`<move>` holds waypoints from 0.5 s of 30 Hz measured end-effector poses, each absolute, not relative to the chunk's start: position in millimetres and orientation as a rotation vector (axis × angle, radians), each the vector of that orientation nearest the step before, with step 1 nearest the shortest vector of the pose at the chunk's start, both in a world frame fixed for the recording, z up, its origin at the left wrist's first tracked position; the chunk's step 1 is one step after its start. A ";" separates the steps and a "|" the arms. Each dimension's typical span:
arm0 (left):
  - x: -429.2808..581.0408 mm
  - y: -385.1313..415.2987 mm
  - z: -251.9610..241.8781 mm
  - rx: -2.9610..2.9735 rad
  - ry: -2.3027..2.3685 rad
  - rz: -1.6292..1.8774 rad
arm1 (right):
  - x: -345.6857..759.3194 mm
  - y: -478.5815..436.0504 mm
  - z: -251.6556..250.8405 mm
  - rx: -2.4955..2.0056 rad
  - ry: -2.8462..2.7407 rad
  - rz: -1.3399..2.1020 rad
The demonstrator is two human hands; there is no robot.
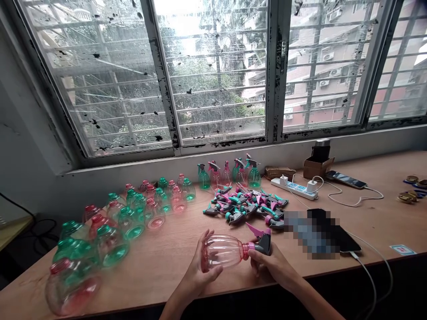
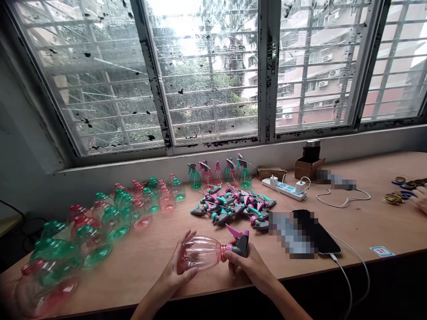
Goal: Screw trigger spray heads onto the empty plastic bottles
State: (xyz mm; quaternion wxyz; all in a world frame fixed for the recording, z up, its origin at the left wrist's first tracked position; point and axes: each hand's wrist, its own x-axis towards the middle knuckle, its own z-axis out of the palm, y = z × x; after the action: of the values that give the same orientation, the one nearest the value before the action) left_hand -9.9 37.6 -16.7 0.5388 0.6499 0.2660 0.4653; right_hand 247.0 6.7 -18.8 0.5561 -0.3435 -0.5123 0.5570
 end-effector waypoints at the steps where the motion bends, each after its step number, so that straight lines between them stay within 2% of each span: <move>1: -10.2 37.2 -16.6 1.572 0.624 1.105 | 247.4 7.4 -21.1 -0.814 -1.203 1.309; 15: -8.1 25.7 0.9 1.610 0.755 1.019 | 243.9 2.9 -15.8 -0.841 -1.227 1.283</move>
State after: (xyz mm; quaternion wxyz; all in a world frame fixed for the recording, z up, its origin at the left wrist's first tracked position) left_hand -8.1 25.7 0.9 0.5192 0.6715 0.3149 0.4248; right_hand 243.9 2.9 -15.8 0.5550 -0.3562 -0.5196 0.5432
